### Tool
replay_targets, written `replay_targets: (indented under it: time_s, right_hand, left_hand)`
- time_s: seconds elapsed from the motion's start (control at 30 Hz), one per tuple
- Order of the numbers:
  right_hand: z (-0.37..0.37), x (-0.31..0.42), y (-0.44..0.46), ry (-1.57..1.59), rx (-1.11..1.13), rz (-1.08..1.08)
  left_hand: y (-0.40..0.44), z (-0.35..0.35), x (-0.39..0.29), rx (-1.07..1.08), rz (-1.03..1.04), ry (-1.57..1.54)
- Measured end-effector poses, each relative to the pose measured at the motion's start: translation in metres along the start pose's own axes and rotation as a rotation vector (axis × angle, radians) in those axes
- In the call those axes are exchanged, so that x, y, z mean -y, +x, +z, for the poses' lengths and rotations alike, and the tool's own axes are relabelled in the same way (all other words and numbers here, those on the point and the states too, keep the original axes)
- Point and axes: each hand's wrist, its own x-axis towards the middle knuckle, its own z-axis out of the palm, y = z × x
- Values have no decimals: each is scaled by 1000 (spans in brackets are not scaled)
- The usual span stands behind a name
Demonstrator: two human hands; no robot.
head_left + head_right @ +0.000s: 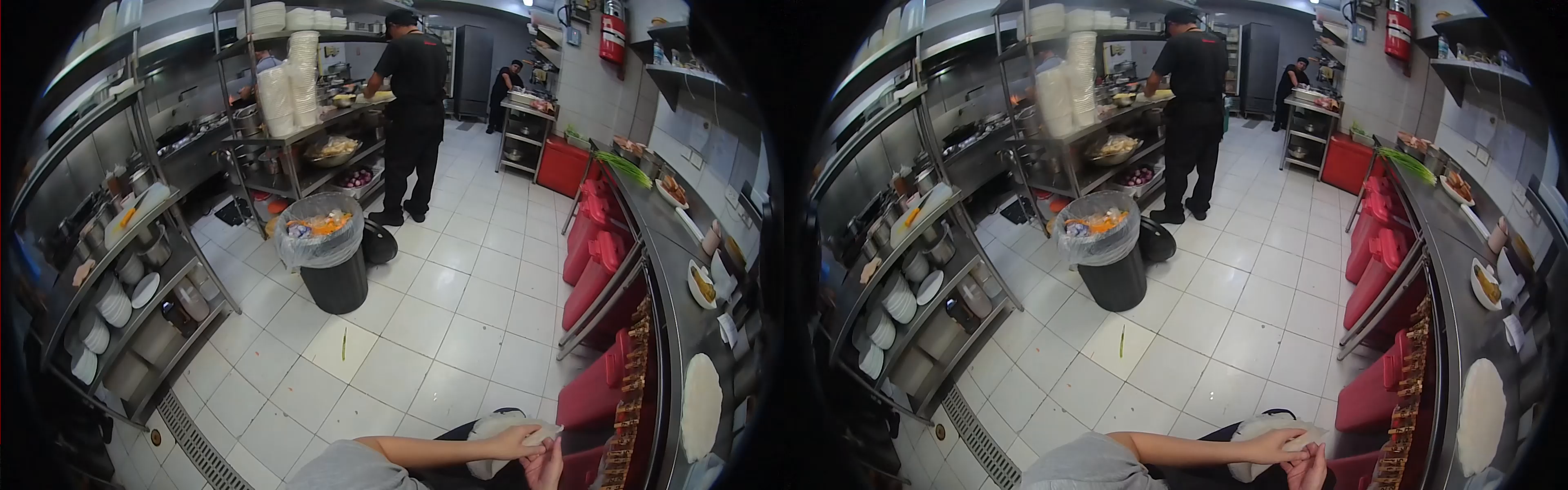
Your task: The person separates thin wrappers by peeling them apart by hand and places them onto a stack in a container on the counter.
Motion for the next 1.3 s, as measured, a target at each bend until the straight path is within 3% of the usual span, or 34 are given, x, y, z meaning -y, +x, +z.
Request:
replay_targets:
  time_s: [0.03,0.17,0.23,0.27,0.33,0.43,0.5,0.67,0.77,1.0,1.13,1.2,1.3]
  right_hand:
    - [9,-2,-7,26,-92,-18]
    - [-39,-22,16,-82,9,-51]
    - [-38,-21,16,-137,34,-77]
    - [-40,-24,16,-123,21,-98]
    - [-31,-21,14,-141,-27,-85]
    - [-32,-16,11,-82,-32,-42]
    - [-38,-10,11,70,2,46]
    - [-26,-5,7,-107,-52,6]
    - [-41,-14,16,-127,-72,-45]
    - [-27,7,19,41,34,-411]
    - [-57,12,26,55,58,-165]
    - [-96,-4,32,-185,44,-43]
    - [-115,-25,25,-322,5,66]
  left_hand:
    - [0,-1,-1,40,-10,-41]
    - [-4,7,34,108,-95,-176]
    - [-8,15,68,0,-36,-69]
    - [-16,-2,18,-14,-115,-57]
    - [-20,-12,12,-54,31,-19]
    - [-18,-31,-26,55,311,261]
    - [-22,-32,-43,160,274,322]
    - [-22,-31,-63,283,190,442]
    - [-6,-40,-64,399,264,532]
    - [36,-72,-120,334,336,738]
    - [9,-63,-91,509,292,756]
    - [-9,-54,-55,632,182,777]
    - [-21,-40,-17,665,162,482]
